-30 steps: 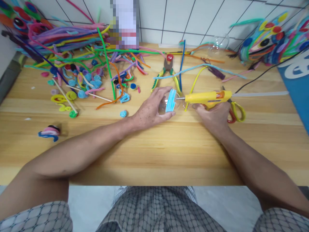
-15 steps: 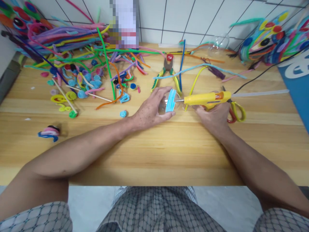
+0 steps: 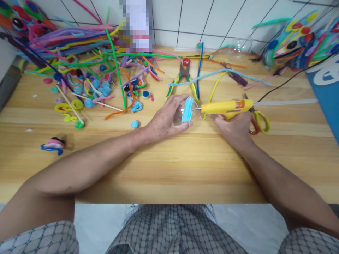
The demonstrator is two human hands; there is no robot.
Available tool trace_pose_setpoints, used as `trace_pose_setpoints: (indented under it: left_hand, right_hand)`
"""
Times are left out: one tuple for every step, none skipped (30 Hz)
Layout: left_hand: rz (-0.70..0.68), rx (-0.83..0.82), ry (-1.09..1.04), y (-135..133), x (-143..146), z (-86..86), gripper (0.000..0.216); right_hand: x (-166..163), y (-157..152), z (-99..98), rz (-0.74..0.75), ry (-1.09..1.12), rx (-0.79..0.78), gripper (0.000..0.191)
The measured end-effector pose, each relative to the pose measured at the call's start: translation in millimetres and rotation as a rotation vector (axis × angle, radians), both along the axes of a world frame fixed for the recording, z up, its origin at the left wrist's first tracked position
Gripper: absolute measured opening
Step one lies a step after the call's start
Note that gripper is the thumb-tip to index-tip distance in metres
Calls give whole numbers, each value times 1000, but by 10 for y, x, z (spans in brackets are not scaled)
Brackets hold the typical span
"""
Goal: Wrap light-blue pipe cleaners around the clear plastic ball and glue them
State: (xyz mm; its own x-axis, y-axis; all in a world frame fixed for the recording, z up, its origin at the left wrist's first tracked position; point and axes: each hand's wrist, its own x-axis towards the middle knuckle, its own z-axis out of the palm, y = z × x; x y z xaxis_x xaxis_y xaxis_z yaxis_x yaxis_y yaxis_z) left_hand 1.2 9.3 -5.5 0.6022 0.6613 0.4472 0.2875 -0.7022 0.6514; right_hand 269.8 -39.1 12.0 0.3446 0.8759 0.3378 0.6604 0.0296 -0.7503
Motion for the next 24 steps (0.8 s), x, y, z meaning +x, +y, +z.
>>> trace_pose_setpoints:
  left_hand:
    - [-2, 0, -2, 0, -1, 0, 79]
    - [-2, 0, -4, 0, -2, 1, 79]
    - [-1, -1, -5, 0, -2, 1, 79]
    - [0, -2, -4, 1, -3, 1, 79]
    - [-1, -3, -1, 1, -3, 1, 79]
    - [-1, -3, 3, 2, -3, 1, 79]
    - [-1, -3, 9, 3, -2, 1, 79]
    - [2, -2, 16, 4, -1, 0, 79]
    - [8, -2, 21, 4, 1, 0, 79]
    - [16, -4, 25, 4, 2, 0, 79]
    - [23, -5, 25, 4, 4, -1, 79]
    - [26, -5, 23, 3, 5, -2, 79]
    - [26, -4, 20, 2, 6, -3, 79]
    - [23, -3, 17, 2, 6, -5, 79]
    - [19, -1, 14, 2, 5, -8, 79]
    - [16, 2, 12, 2, 4, -11, 79]
    - [14, 5, 11, 4, 4, -15, 80]
    - [12, 9, 8, 6, 4, -20, 80]
    - [10, 13, 2, 8, 4, -24, 80]
    - [8, 18, -4, 11, 4, -28, 79]
    - [5, 22, -8, 13, 5, -30, 79]
    - [3, 23, -9, 16, 5, -32, 79]
    - [3, 22, -7, 17, 5, -32, 79]
    - [5, 18, -2, 18, 4, -31, 80]
  right_hand:
    - [-6, 0, 7, 4, 4, 12, 21]
    - [-10, -1, 10, 0, -1, 16, 20]
    - [-10, -2, 9, -11, -11, 12, 19]
    - [-9, -3, 6, -20, -21, -3, 18]
    - [-6, -5, 2, -23, -24, -22, 18]
    - [-3, -5, -2, -21, -17, -33, 18]
    - [-2, -5, -4, -9, -5, -33, 17]
    - [-3, -5, -5, 8, 8, -18, 17]
    - [-7, -3, -2, 26, 16, 1, 17]
    - [-12, -1, 3, 34, 19, 21, 19]
    - [-19, 1, 10, 32, 17, 33, 21]
    - [-27, 3, 18, 23, 10, 30, 22]
    - [-34, 4, 26, 4, 0, 18, 22]
    - [-39, 5, 33, -17, -13, 0, 22]
    - [-43, 5, 38, -30, -22, -19, 21]
    - [-44, 5, 39, -32, -24, -30, 20]
    - [-42, 5, 37, -27, -17, -31, 20]
    - [-37, 6, 31, -16, -8, -24, 20]
    - [-29, 6, 21, -3, -2, -13, 21]
    - [-18, 8, 8, -1, 0, 4, 23]
    - [-5, 9, -8, -1, -4, 20, 24]
    - [9, 11, -25, -1, -9, 38, 25]
    - [22, 12, -43, 5, -11, 53, 26]
    - [33, 13, -61, 19, -6, 64, 27]
